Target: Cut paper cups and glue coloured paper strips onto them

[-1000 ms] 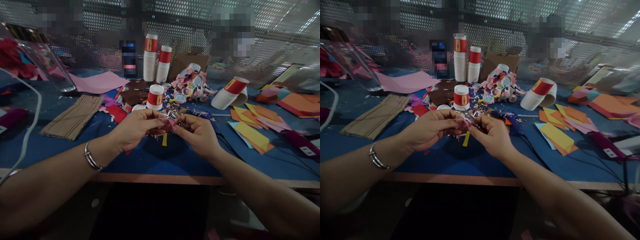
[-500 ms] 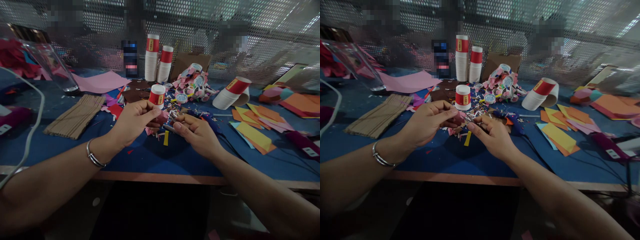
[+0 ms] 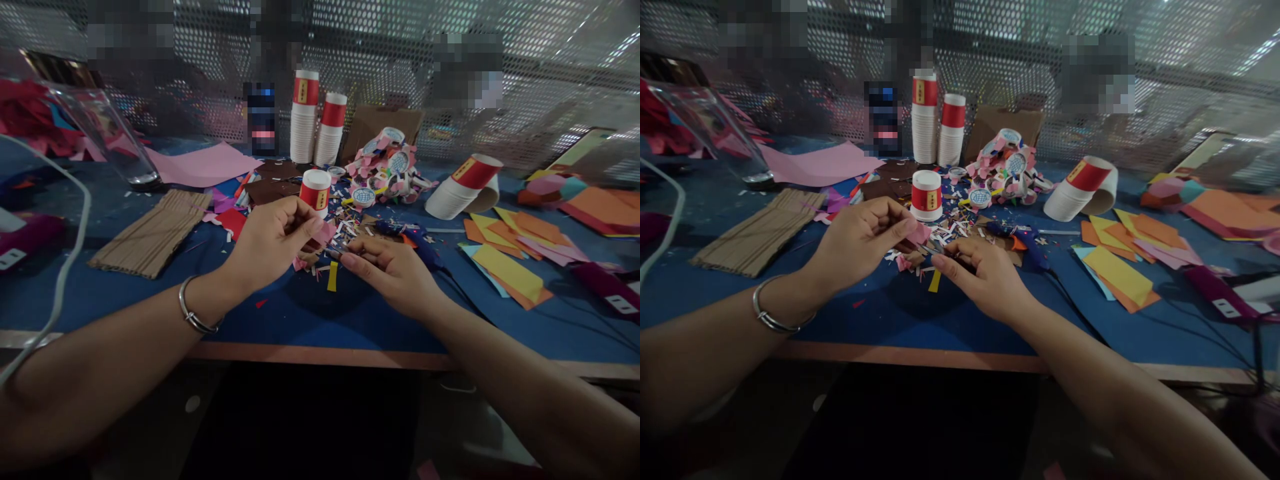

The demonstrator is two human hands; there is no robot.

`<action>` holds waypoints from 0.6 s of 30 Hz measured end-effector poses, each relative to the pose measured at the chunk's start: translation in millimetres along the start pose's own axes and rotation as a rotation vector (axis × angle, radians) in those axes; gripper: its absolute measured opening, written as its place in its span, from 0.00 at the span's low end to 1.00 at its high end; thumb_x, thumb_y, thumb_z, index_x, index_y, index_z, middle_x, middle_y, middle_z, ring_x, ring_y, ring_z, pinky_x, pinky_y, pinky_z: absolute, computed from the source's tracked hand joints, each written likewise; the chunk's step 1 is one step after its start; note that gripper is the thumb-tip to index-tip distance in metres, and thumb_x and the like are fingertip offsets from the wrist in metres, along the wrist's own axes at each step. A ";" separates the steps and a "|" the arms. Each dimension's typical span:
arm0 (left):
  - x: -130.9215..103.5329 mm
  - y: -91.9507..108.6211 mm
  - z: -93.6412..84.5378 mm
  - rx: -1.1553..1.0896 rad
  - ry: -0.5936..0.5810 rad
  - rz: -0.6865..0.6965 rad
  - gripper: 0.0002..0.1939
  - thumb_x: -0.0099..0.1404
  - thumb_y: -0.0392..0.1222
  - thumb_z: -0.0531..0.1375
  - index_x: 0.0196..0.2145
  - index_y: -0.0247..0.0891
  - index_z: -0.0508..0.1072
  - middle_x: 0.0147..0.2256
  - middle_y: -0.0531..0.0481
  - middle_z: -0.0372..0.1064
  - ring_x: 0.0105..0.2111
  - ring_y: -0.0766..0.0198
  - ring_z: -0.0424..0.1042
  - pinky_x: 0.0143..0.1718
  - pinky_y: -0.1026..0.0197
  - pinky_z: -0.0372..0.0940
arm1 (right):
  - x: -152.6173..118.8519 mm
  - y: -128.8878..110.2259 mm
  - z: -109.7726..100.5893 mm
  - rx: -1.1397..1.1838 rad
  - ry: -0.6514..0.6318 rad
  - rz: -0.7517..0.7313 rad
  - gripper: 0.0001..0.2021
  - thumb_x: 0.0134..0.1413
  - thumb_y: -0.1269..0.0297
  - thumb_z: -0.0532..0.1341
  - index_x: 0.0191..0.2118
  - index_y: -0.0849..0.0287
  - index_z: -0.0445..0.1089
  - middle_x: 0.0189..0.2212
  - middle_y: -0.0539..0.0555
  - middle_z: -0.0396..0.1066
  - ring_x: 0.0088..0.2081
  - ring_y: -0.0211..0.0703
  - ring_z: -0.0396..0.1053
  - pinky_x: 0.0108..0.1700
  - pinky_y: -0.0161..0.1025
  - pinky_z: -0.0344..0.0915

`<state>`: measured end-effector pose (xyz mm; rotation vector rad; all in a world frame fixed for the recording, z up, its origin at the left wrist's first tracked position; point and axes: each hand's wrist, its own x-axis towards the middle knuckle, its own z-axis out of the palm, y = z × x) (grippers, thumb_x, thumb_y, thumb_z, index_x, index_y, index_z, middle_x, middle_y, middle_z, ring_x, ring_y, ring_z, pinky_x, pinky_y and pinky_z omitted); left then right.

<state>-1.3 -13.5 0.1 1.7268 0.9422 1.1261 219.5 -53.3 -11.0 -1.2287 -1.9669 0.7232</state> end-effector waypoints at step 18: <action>-6.8 -1.5 -0.5 0.290 0.107 0.241 0.03 0.73 0.41 0.62 0.44 0.43 0.76 0.34 0.52 0.76 0.32 0.64 0.74 0.37 0.61 0.69 | 0.9 -0.3 -1.5 0.083 -0.010 0.038 0.25 0.66 0.39 0.61 0.34 0.59 0.75 0.25 0.48 0.62 0.27 0.37 0.59 0.29 0.39 0.51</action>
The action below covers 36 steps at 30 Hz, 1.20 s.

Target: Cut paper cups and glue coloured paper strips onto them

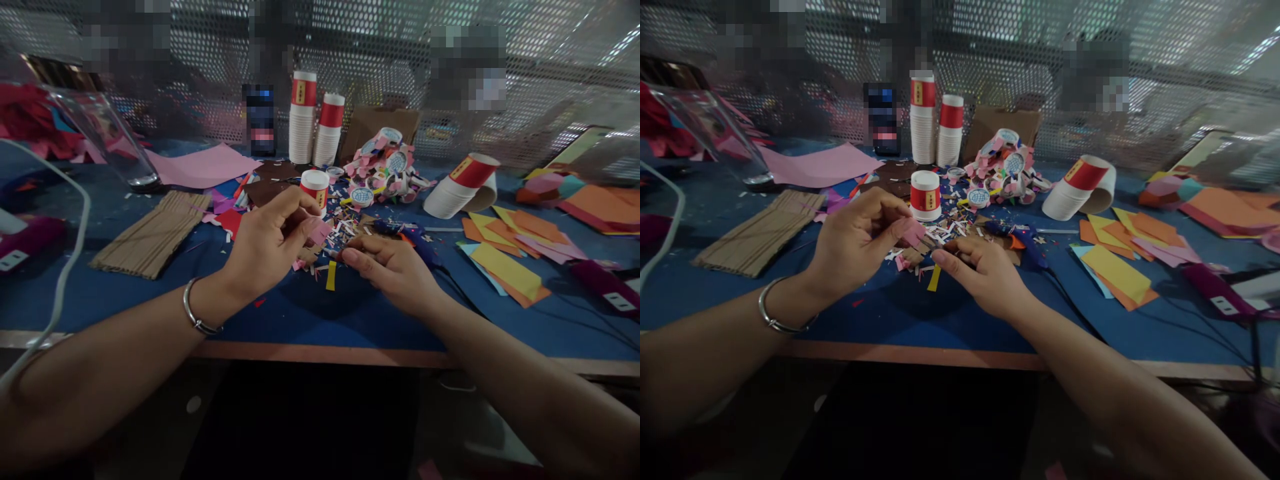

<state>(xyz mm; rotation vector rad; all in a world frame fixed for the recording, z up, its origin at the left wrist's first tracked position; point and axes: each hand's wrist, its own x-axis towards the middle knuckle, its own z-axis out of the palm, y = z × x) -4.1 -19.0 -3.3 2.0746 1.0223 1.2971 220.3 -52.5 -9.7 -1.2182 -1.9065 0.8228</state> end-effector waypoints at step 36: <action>4.1 7.3 7.3 -0.885 -0.330 -0.821 0.13 0.56 0.37 0.77 0.32 0.32 0.78 0.32 0.48 0.81 0.32 0.65 0.80 0.36 0.64 0.74 | 10.1 3.4 8.6 0.464 0.111 0.070 0.20 0.50 0.48 0.76 0.34 0.60 0.75 0.28 0.48 0.67 0.30 0.36 0.62 0.33 0.36 0.59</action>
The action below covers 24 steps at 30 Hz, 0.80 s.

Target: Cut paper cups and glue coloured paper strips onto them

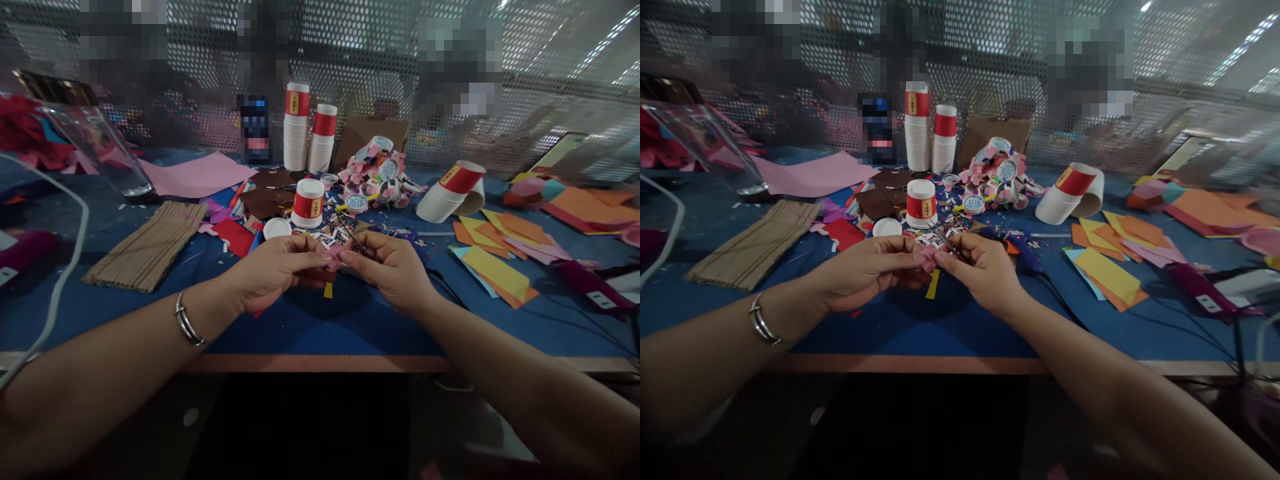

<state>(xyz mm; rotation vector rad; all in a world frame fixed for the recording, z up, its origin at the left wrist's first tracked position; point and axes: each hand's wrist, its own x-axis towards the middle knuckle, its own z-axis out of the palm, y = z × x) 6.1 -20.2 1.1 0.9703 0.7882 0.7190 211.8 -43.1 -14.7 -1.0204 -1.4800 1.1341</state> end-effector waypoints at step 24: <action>3.2 4.0 -3.9 -0.224 0.173 0.273 0.07 0.60 0.31 0.71 0.26 0.33 0.77 0.32 0.48 0.81 0.32 0.67 0.78 0.36 0.66 0.73 | 11.4 0.0 10.0 -0.010 0.080 -0.028 0.17 0.56 0.49 0.73 0.35 0.59 0.74 0.23 0.44 0.60 0.24 0.32 0.53 0.25 0.33 0.53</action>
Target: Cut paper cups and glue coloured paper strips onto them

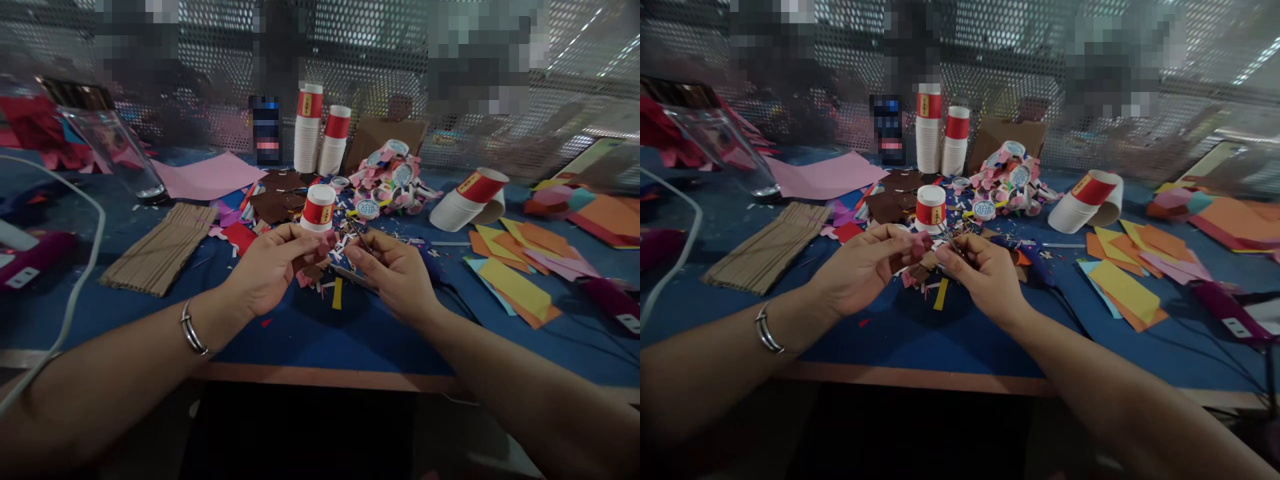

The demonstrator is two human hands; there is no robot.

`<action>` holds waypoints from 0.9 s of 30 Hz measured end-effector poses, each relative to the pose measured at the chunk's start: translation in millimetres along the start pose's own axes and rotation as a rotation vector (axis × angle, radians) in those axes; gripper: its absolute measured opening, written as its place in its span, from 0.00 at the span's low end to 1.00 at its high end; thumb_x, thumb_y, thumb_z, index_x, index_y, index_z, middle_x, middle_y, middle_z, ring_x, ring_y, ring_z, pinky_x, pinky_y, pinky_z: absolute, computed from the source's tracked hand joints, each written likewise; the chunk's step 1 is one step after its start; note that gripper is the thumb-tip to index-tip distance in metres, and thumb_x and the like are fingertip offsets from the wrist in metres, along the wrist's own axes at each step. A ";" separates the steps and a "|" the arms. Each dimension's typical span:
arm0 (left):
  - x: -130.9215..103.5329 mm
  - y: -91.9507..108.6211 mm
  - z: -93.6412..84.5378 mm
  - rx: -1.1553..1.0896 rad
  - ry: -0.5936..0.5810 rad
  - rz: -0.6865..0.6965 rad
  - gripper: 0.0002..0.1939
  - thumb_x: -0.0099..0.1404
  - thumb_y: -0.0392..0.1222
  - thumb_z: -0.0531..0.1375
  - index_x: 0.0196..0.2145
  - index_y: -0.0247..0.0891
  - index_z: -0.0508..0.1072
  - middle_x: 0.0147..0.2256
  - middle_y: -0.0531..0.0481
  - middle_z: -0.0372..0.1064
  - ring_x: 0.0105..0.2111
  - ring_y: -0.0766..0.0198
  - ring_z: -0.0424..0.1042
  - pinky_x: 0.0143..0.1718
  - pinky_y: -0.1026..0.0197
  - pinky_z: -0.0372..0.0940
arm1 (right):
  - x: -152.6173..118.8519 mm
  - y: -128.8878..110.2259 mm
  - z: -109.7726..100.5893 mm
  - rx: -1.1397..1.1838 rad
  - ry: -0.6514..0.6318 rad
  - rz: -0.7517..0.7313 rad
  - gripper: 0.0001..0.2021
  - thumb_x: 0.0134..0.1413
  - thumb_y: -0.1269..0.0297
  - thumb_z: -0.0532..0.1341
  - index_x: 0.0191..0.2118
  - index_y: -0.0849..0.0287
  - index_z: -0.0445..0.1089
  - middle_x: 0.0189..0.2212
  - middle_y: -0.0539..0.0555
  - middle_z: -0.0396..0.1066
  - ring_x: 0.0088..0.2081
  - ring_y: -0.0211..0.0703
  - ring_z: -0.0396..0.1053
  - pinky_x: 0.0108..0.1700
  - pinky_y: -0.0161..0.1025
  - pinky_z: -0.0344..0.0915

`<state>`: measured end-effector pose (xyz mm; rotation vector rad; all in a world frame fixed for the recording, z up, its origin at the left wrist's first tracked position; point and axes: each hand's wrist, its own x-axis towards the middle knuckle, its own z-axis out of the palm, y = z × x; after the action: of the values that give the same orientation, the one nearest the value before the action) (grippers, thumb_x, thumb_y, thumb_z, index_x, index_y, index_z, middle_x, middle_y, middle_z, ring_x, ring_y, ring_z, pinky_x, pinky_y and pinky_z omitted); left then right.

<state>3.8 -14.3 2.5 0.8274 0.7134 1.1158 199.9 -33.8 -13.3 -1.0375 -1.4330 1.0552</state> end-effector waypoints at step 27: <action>-9.2 5.4 8.6 0.069 -0.020 0.085 0.07 0.62 0.33 0.70 0.27 0.34 0.78 0.36 0.48 0.81 0.37 0.67 0.78 0.42 0.65 0.72 | -11.1 -2.8 2.8 0.231 -0.274 0.159 0.22 0.67 0.45 0.65 0.32 0.60 0.73 0.19 0.41 0.47 0.20 0.29 0.39 0.20 0.32 0.36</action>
<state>5.8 -23.7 12.3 0.9335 0.7085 1.1622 198.0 -45.4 -13.4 -0.8743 -1.4178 1.4882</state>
